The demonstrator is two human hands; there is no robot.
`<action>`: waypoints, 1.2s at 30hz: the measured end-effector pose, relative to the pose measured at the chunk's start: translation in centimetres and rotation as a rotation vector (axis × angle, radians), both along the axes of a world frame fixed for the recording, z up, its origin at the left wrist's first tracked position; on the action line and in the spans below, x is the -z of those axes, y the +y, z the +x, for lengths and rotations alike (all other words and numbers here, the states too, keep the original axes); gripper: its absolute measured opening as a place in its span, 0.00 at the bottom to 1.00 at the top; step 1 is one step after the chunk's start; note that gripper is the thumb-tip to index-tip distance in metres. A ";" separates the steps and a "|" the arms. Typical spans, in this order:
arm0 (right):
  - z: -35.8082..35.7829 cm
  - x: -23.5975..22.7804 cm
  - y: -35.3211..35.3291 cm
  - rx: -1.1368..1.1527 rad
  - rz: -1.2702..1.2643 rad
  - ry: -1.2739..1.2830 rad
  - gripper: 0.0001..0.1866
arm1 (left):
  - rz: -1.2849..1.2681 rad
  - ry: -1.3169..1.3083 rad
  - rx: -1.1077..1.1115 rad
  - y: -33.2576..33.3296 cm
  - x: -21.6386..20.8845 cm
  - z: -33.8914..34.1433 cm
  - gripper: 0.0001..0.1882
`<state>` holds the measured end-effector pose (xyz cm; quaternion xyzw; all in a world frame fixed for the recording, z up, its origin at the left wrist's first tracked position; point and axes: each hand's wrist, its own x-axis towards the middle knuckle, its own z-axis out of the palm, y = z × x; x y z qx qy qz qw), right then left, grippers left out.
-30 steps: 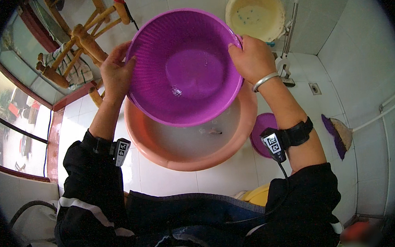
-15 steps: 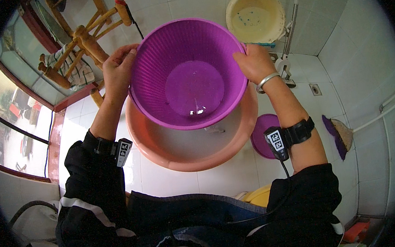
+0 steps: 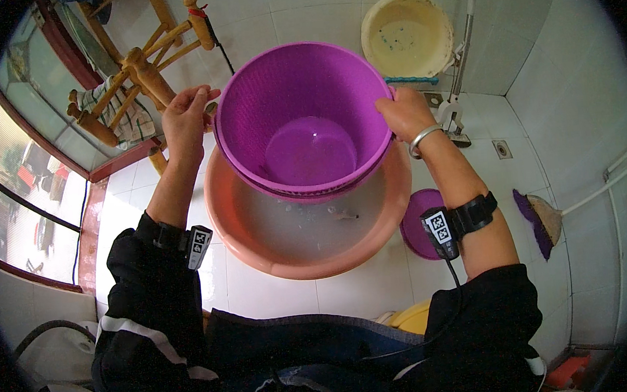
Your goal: The person washes a purple bucket and its lid in a pink basin, then wipes the exterior of a pink bucket with a cloth. The person uses a cloth to scrub the interior and exterior of the purple bucket and lid, rinses them in the basin, and then wipes the pink bucket's outside surface.
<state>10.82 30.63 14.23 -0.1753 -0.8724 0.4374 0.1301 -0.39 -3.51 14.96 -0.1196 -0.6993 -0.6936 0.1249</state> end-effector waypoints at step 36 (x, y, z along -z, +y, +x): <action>1.6 0.2 7.8 0.357 -0.994 -0.039 0.05 | -0.526 -0.263 -0.020 -2.1 9.0 -4.2 0.20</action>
